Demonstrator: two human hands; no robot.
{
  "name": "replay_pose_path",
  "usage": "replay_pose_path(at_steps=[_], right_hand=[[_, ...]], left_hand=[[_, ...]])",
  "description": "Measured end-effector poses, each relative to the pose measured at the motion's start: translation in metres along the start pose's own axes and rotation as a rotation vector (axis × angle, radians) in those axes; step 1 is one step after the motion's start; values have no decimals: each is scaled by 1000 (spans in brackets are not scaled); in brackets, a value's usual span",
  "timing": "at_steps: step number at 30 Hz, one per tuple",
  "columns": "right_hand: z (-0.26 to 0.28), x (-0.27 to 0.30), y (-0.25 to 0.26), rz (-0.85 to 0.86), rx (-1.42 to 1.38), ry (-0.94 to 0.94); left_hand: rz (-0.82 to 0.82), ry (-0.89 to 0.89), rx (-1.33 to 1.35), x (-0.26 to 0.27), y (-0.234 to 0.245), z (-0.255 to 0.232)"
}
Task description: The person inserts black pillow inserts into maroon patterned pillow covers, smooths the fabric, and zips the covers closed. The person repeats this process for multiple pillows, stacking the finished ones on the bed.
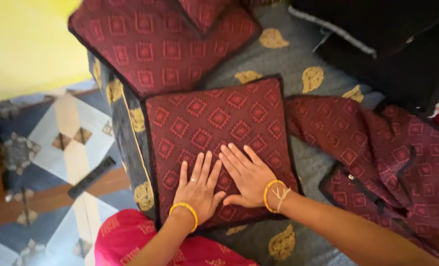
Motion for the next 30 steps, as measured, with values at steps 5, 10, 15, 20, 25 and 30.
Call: replay_pose_path(at_steps=[5,10,15,20,25,30], right_hand=[[26,50,-1,-6,-4,106],[49,98,-43,56,-16,273],[33,82,-77,206,-65,209],[36,69,-38,103,-57,215],[24,33,-8,12,-73,124],[-3,-16,14,-38,-99,96]], left_hand=[[-27,-158,-14,47,4,-24],[25,-172,27,87,-23,-33],[220,-53,64,58,-64,-13],[332,30,38,56,-43,-16],[-5,17,11,35,9,-28],[-111,-10,-115,-22,47,-18]])
Point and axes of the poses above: each hand's wrist, its own x-axis away from the middle knuckle, its own y-axis out of the back of the hand, z = x × y, the point moved 7 cm from there along -x, towards the middle knuckle, and after that the axes turned 5 degrees about x, right-handed, at the moved point
